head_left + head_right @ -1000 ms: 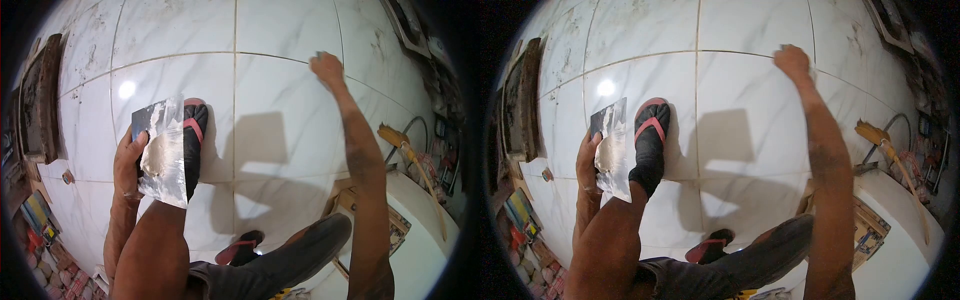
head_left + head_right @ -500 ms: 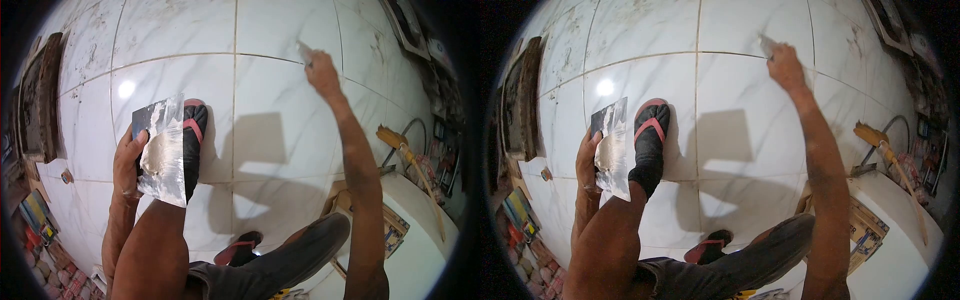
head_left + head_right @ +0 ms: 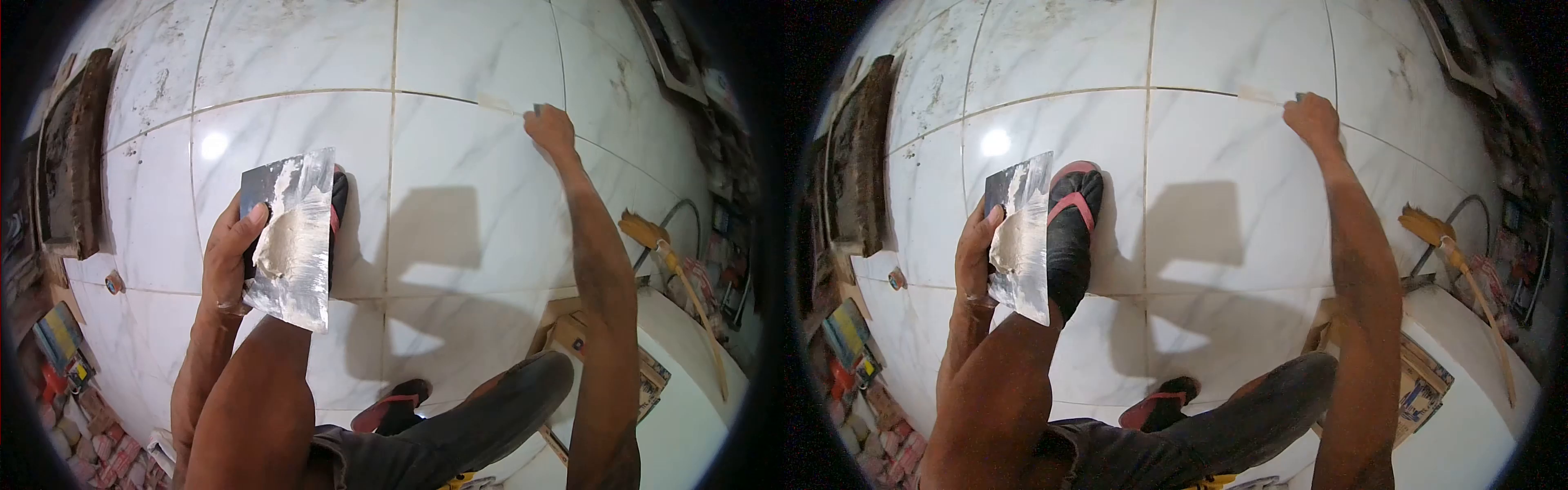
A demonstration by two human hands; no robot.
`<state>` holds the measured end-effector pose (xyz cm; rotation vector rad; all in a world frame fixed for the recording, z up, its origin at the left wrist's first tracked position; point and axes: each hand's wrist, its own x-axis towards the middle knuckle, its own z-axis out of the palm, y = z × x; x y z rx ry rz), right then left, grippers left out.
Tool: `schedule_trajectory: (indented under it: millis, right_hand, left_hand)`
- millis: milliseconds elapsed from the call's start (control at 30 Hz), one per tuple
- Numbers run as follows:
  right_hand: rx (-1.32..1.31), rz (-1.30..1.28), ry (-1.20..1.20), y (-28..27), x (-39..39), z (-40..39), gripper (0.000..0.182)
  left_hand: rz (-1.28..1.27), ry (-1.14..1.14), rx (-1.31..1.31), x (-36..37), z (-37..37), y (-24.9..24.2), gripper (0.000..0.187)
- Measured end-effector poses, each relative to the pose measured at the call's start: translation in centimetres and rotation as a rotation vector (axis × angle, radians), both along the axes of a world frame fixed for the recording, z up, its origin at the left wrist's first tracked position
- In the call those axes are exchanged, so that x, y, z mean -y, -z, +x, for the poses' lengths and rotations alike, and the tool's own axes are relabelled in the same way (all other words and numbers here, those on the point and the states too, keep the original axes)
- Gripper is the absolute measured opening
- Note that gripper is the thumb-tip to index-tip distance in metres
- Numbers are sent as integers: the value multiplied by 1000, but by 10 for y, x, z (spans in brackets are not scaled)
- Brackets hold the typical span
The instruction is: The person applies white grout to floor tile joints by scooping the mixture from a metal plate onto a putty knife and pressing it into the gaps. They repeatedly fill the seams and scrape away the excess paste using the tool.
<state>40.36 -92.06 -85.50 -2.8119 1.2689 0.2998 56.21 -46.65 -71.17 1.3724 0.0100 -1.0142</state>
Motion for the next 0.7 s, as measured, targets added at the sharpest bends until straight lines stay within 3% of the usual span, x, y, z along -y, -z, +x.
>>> schedule_trajectory:
  millis: [233,333,400,467,567,633,700]
  right_hand:
    - [144,225,-129,-9,-121,114,42]
    - [361,693,-94,-27,-97,106,38]
    - [427,407,-251,-28,-71,96,39]
    - [424,386,-192,-52,-69,76,40]
    - [406,-42,-487,-4,-65,46,38]
    - [192,-322,-752,50,-79,21,44]
    - [202,-269,-736,40,-105,0,43]
  left_hand:
    - [30,-31,50,1,1,0,58]
    - [3,-45,29,0,-2,-1,58]
    - [-35,-47,22,-4,0,3,60]
    - [-18,-59,6,-12,1,7,61]
    - [-8,-68,3,-9,1,5,61]
    - [-14,-70,1,-5,0,2,61]
    - [-30,-66,-4,-2,-1,1,60]
